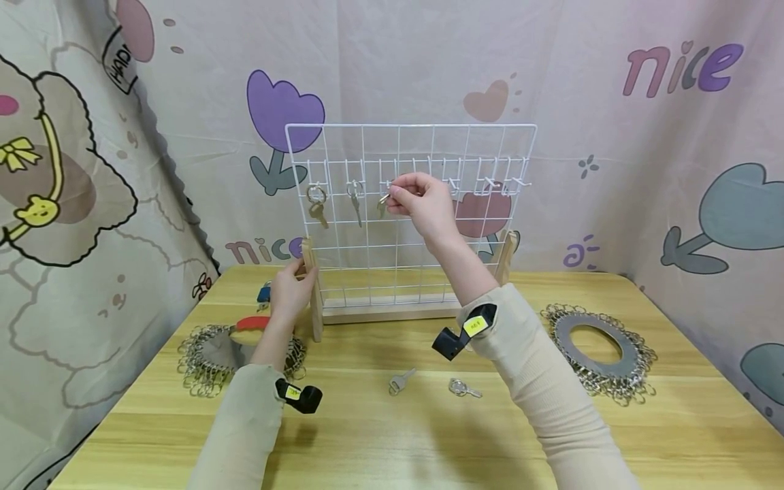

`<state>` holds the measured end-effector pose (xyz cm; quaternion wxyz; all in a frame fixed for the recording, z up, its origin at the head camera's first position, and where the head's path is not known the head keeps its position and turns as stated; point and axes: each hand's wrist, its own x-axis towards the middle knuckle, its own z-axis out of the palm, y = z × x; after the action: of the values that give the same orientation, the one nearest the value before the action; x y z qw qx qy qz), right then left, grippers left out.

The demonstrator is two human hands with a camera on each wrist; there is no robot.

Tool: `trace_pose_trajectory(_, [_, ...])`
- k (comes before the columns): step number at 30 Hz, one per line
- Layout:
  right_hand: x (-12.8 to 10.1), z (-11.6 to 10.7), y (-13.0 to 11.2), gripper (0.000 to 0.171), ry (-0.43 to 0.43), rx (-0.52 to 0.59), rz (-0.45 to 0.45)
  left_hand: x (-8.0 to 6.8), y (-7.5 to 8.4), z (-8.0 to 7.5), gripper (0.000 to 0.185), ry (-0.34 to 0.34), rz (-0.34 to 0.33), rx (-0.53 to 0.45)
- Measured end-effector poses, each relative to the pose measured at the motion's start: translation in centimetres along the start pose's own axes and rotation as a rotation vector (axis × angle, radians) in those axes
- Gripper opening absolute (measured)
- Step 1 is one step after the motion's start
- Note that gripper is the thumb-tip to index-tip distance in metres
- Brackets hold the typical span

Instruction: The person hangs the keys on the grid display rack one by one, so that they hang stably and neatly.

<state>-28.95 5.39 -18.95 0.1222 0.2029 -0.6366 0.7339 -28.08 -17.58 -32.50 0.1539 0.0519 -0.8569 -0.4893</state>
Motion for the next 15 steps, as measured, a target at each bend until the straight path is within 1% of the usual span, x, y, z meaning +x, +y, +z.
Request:
trace_pose_trajectory(5, [-0.05,-0.15,0.2,0.009,0.003,-0.027,0.021,0.03,-0.04,0.01,0.049,0.001,0.001,-0.006])
trace_pose_trajectory(10, [-0.09,-0.42,0.53,0.016,-0.016,-0.042,0.04,0.09,-0.11,0.03,0.049,-0.001,-0.001,-0.004])
trace_pose_trajectory(15, [-0.26,-0.72,0.94,0.015,-0.024,-0.051,0.068,0.12,-0.18,0.02,0.048,-0.002,-0.006,0.001])
